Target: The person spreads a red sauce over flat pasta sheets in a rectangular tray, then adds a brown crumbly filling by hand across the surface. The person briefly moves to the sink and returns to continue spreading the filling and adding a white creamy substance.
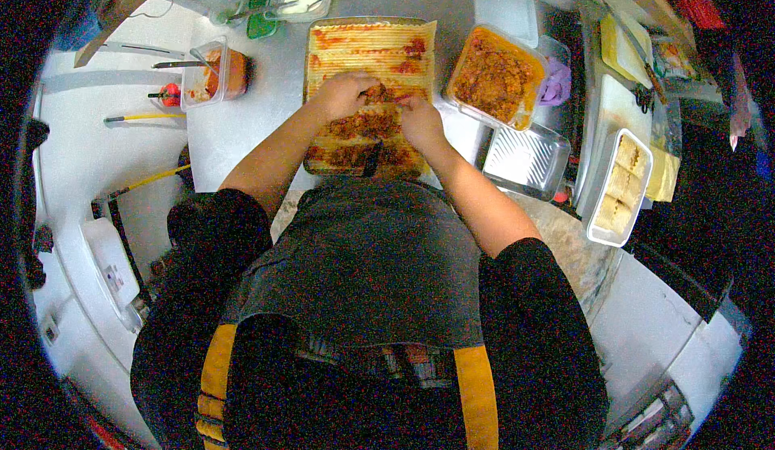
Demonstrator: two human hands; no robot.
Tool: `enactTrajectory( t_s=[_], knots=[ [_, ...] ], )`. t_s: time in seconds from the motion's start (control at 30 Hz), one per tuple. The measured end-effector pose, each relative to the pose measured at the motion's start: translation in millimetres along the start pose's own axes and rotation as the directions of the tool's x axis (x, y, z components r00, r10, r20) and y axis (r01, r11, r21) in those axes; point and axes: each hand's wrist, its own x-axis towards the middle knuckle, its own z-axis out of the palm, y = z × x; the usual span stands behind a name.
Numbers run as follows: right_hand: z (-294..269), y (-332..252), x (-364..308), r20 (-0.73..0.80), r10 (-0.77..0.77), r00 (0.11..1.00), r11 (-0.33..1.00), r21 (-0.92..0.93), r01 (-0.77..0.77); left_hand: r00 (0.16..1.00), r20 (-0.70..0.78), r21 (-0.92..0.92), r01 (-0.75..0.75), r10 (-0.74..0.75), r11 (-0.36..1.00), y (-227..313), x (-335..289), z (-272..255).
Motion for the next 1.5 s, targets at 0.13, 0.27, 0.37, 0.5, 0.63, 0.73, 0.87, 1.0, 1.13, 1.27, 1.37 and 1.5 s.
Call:
enactTrajectory(
  t_s=[0.13, 0.27, 0.37, 0.5, 0.63, 0.73, 0.87, 1.0, 1.13, 1.27, 1.37, 1.5],
  knots=[
    [-1, -3, -2, -0.023, -0.053, 0.998, 0.998, -0.017, 0.053, 1.0, -0.004, -0.027, 0.022, -0.022, 0.999, 3, -4, 1],
    [-6, -8, -6, -0.081, -0.125, 0.989, 0.986, -0.123, 0.114, 0.997, -0.015, -0.029, 0.08, -0.08, 0.996, 5, -3, 6],
    [-14, -15, -9, -0.083, -0.118, 0.99, 0.977, -0.187, 0.1, 0.994, -0.004, -0.015, 0.113, -0.113, 0.993, 5, -2, 12],
    [-32, -21, -19, -0.054, -0.132, 0.99, 0.977, -0.178, 0.12, 0.98, -0.151, -0.037, 0.123, -0.128, 0.992, 8, -6, 22],
    [-48, -19, -38, -0.138, -0.206, 0.969, 0.978, -0.07, 0.198, 0.976, -0.135, -0.026, 0.171, -0.173, 0.985, 8, -3, 23],
    [-53, -13, -51, -0.129, -0.134, 0.982, 0.982, -0.153, 0.114, 0.981, -0.055, 0.013, 0.189, -0.188, 0.982, 9, 3, 19],
    [-56, 1, -72, -0.144, -0.141, 0.98, 0.987, -0.1, 0.127, 0.973, -0.089, -0.105, 0.205, -0.214, 0.973, 11, 5, 14],
    [-53, 12, -81, -0.176, -0.101, 0.979, 0.994, -0.057, 0.092, 0.958, 0.003, -0.387, 0.264, -0.285, 0.884, 0, 5, 2],
    [-52, 18, -85, -0.188, -0.094, 0.978, 0.995, 0.019, 0.099, 0.924, 0.056, -0.572, 0.341, -0.379, 0.746, -11, 3, -6],
    [-52, 20, -88, -0.178, -0.055, 0.983, 0.997, 0.047, 0.064, 0.924, 0.051, -0.622, 0.326, -0.379, 0.712, -34, 7, -15],
    [-50, 19, -85, -0.186, -0.134, 0.973, 0.991, -0.032, 0.13, 0.911, 0.035, -0.6, 0.347, -0.41, 0.721, -52, 14, -19],
    [-43, 12, -69, -0.07, -0.285, 0.956, 0.925, -0.283, 0.255, 0.882, -0.008, -0.519, 0.398, -0.471, 0.756, -68, 14, -26]
  ],
)
